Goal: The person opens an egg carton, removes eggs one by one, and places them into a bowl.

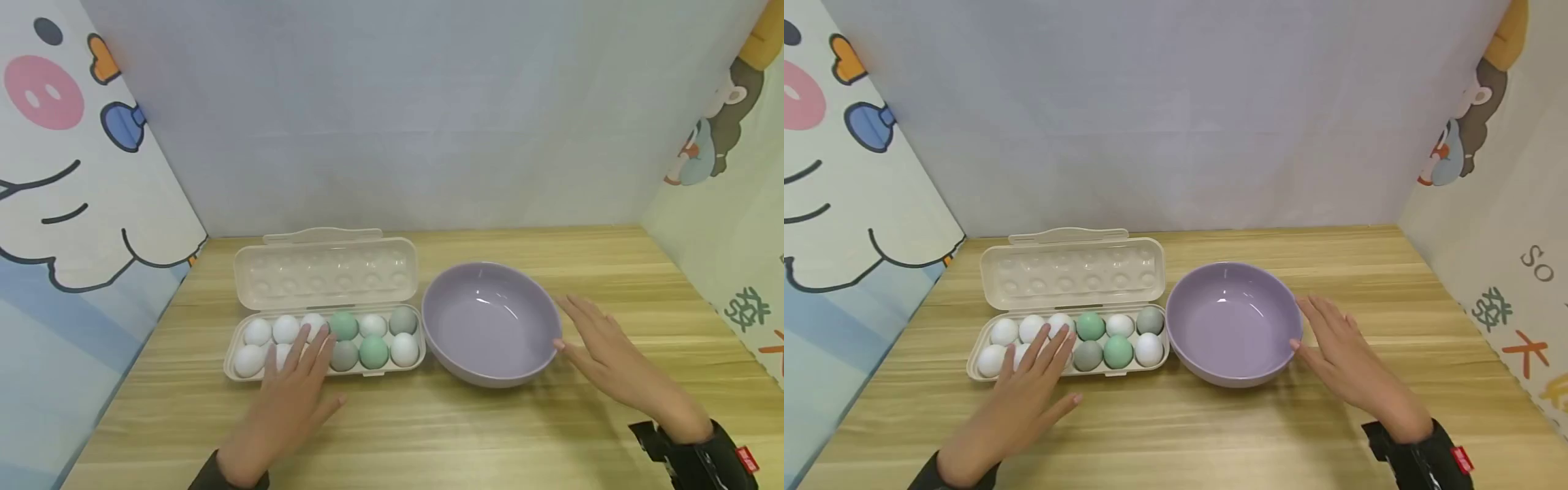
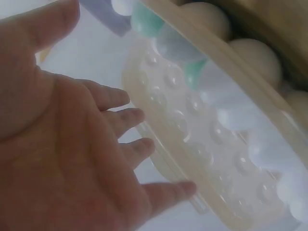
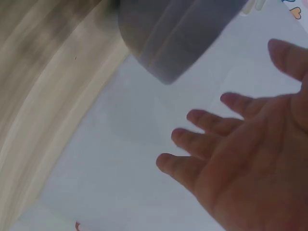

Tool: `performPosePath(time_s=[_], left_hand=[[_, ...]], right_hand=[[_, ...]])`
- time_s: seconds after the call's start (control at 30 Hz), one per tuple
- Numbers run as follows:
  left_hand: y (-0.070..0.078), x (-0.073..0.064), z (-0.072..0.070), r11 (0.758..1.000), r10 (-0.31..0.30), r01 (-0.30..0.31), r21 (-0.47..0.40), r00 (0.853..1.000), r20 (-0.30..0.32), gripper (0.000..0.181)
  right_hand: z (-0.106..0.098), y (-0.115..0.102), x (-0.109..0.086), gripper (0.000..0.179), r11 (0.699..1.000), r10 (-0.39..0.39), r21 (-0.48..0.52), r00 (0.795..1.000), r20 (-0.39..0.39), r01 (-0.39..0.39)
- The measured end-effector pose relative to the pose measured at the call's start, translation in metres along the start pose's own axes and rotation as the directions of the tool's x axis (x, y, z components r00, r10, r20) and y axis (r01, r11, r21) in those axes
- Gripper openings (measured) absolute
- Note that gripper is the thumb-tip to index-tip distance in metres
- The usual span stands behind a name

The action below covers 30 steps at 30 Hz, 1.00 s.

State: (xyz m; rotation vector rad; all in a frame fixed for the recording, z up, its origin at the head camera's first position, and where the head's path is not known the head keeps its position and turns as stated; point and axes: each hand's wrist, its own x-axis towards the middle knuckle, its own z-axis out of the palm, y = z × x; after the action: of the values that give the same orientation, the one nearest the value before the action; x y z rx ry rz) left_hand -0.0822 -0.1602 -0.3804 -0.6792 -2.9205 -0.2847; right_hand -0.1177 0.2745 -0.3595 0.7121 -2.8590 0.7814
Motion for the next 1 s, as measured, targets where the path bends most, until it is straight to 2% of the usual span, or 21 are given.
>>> performPosePath(time_s=[0.1, 0.23, 0.33, 0.47, 0.53, 0.73, 0.83, 1.0], left_hand=[[0.001, 0.026, 0.003, 0.995, 0.100, -0.100, -0.005, 0.994, -0.040, 0.069], [0.003, 0.058, 0.009, 0.978, 0.206, -0.207, 0.005, 0.973, -0.104, 0.061], [0.008, 0.074, 0.014, 0.969, 0.245, -0.247, 0.002, 0.961, -0.128, 0.057], [0.016, 0.087, 0.022, 0.959, 0.277, -0.282, -0.021, 0.951, -0.141, 0.049], [0.019, 0.091, 0.027, 0.958, 0.276, -0.284, -0.040, 0.952, -0.132, 0.043], [0.029, 0.096, 0.033, 0.976, 0.204, -0.205, -0.079, 0.979, -0.021, 0.037], [0.032, 0.098, 0.034, 0.979, 0.193, -0.193, -0.066, 0.981, 0.008, 0.039], [0.033, 0.100, 0.036, 0.978, 0.209, -0.209, -0.012, 0.978, -0.005, 0.041]], right_hand=[[0.002, 0.000, 0.017, 0.062, 1.000, 0.016, -0.004, 1.000, -0.005, -0.016], [0.010, 0.005, 0.034, 0.064, 0.998, 0.066, 0.019, 0.998, -0.023, -0.065], [0.016, 0.010, 0.043, 0.065, 0.991, 0.120, 0.056, 0.992, -0.024, -0.119], [0.022, 0.018, 0.052, 0.064, 0.973, 0.197, 0.122, 0.980, -0.004, -0.195], [0.025, 0.022, 0.056, 0.061, 0.963, 0.218, 0.165, 0.976, -0.001, -0.215], [0.039, 0.031, 0.059, 0.054, 0.915, 0.276, 0.297, 0.961, 0.036, -0.274], [0.042, 0.033, 0.059, 0.055, 0.879, 0.305, 0.366, 0.951, 0.060, -0.305], [0.043, 0.034, 0.061, 0.060, 0.833, 0.313, 0.457, 0.947, 0.075, -0.312]])
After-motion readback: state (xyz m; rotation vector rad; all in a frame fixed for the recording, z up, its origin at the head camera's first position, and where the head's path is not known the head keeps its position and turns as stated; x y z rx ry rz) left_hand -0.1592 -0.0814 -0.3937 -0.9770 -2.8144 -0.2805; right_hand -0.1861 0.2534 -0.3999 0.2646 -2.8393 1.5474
